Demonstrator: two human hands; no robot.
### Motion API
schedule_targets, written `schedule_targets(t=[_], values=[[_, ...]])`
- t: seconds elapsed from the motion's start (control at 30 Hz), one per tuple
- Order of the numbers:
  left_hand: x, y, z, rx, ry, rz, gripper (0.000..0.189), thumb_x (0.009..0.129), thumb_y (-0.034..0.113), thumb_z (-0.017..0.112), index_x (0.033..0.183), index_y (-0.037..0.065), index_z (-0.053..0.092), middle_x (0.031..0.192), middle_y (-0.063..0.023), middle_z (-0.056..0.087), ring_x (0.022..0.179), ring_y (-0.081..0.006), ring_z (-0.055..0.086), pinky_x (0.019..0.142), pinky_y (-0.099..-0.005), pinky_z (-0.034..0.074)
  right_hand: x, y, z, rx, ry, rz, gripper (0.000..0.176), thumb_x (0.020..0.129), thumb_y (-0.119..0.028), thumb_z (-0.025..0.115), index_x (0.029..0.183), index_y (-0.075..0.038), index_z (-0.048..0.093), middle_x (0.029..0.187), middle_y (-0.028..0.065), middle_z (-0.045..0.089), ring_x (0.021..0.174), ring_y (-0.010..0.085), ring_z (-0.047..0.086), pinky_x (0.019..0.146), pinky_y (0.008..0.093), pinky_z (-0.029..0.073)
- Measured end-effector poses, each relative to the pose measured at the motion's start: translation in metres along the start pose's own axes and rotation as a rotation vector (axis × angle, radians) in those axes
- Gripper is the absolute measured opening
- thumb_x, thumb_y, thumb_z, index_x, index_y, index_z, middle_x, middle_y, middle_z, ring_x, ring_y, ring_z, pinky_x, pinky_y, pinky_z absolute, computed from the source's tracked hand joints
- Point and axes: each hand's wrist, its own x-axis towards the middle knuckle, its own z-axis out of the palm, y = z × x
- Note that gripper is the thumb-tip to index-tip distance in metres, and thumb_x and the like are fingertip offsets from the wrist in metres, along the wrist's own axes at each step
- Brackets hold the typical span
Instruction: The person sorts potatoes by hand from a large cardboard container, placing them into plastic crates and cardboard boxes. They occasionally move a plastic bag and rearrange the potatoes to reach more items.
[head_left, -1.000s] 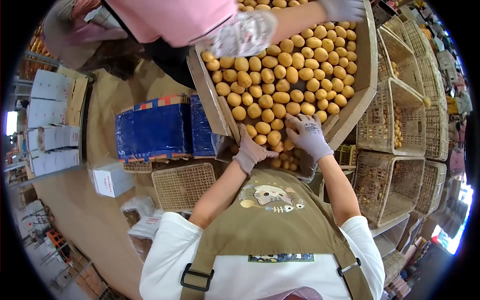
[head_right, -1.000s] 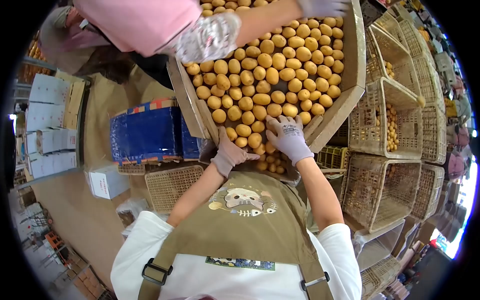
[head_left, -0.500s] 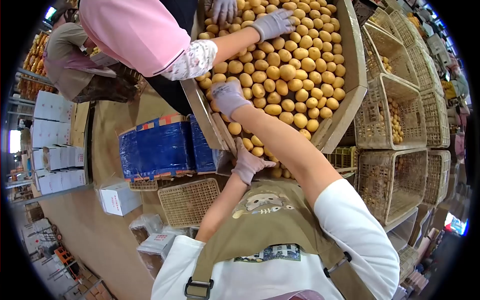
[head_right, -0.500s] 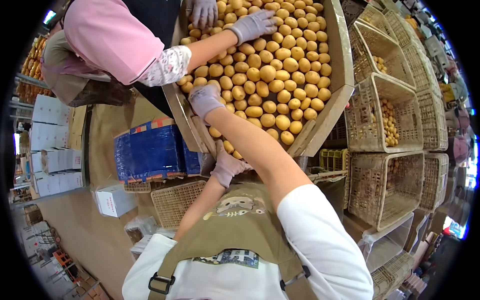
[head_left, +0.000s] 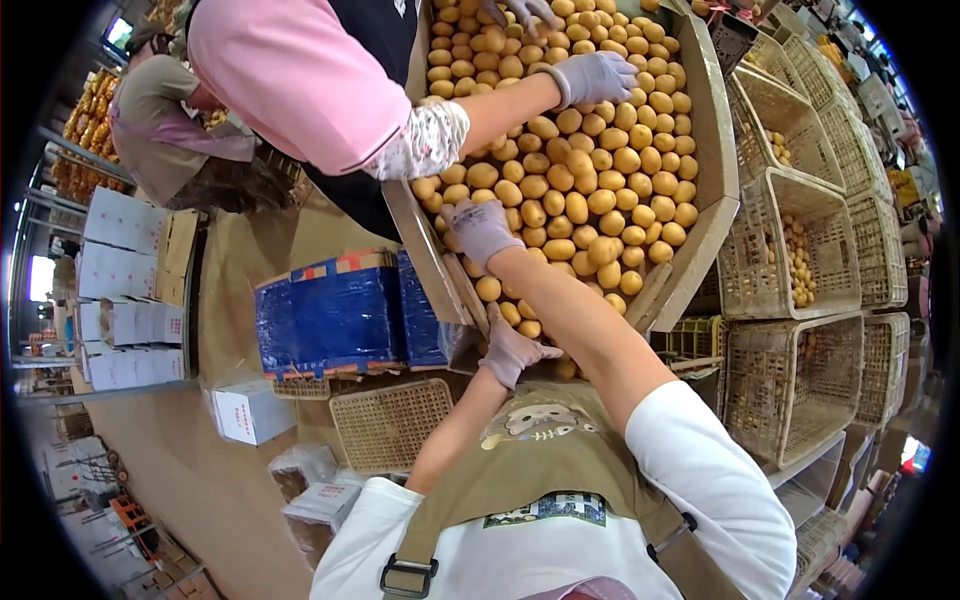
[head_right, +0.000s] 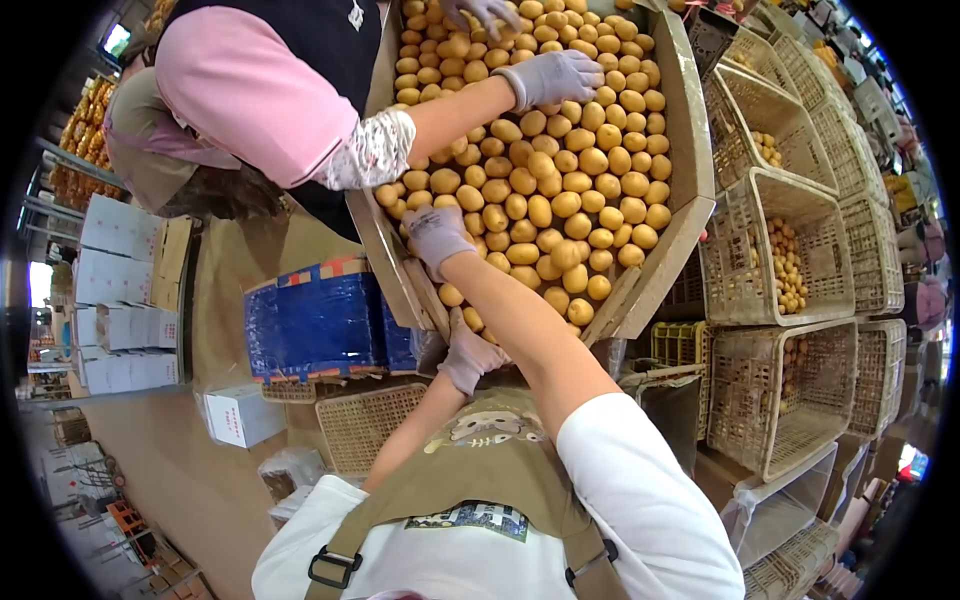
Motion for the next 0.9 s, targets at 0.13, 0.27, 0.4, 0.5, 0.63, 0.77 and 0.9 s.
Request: schedule_targets(t=[0.13,0.27,0.4,0.5,0.63,0.77,0.9], values=[[-0.007,-0.011,0.011,0.106,0.095,0.098,0.108,0.081,0.089,0.037,0.161,0.025,0.004,0.168,-0.0089,0.011,0.152,-0.0479,0.006,0.112,-0.0770,0.001,-0.011,0.038,0.023,0.460,0.251,0.029,0.036,0.088,-0.020,0.064,0.123,-0.015,0.061,0.110,0.0089,0.069,0.104,0.0296,0.068,0.082,0.0408,0.054],[-0.006,-0.013,0.017,0.106,0.223,0.157,0.098,0.086,0.085,0.034,0.160,0.030,0.003,0.169,-0.0067,0.006,0.152,-0.0477,0.005,0.111,-0.0778,-0.003,-0.018,0.042,0.050,0.337,0.403,-0.072,0.033,0.091,-0.021,0.058,0.123,-0.016,0.061,0.105,0.0115,0.071,0.092,0.0313,0.069,0.076,0.0444,0.053],[-0.006,-0.011,0.015,0.112,0.124,0.131,0.096,0.087,0.085,0.031,0.160,0.030,0.001,0.169,-0.0067,0.003,0.152,-0.0485,0.004,0.112,-0.0758,-0.007,-0.019,0.004,0.013,-0.004,0.101,-0.040,0.068,0.072,-0.020,0.082,0.133,-0.010,0.053,0.126,0.0148,0.060,0.106,0.0307,0.067,0.080,0.0421,0.055],[0.003,-0.008,0.010,-0.014,0.305,0.088,0.096,0.087,0.085,0.031,0.160,0.030,0.001,0.169,-0.0071,0.006,0.152,-0.0487,0.002,0.112,-0.0753,-0.007,-0.027,-0.005,-0.008,-0.261,-0.075,-0.099,0.097,0.058,-0.031,0.095,0.139,-0.010,0.048,0.130,0.0149,0.056,0.106,0.0269,0.066,0.079,0.0383,0.052],[-0.008,-0.008,0.018,0.045,0.157,0.054,0.100,0.086,0.086,0.032,0.161,0.025,0.007,0.168,-0.0082,0.011,0.153,-0.0471,0.002,0.114,-0.0726,-0.005,0.004,-0.016,0.014,-0.256,-0.180,-0.091,0.082,0.068,-0.032,0.089,0.137,-0.008,0.052,0.130,0.0127,0.062,0.112,0.0246,0.066,0.080,0.0396,0.053],[-0.005,-0.009,0.012,0.067,0.106,0.064,0.101,0.084,0.088,0.032,0.161,0.028,0.009,0.169,-0.0083,0.010,0.153,-0.0458,0.007,0.113,-0.0745,-0.004,0.004,-0.010,0.008,0.027,-0.131,0.068,0.070,0.078,-0.022,0.083,0.136,-0.006,0.046,0.131,0.0122,0.062,0.112,0.0266,0.065,0.088,0.0369,0.053],[-0.015,-0.021,0.029,0.129,0.256,0.184,0.107,0.083,0.090,0.033,0.161,0.026,0.000,0.169,-0.0080,0.008,0.153,-0.0444,0.008,0.115,-0.0731,-0.004,0.016,0.019,0.055,0.088,0.188,-0.049,0.042,0.093,-0.026,0.062,0.131,-0.015,0.049,0.121,0.0132,0.065,0.106,0.0326,0.068,0.082,0.0471,0.053]])
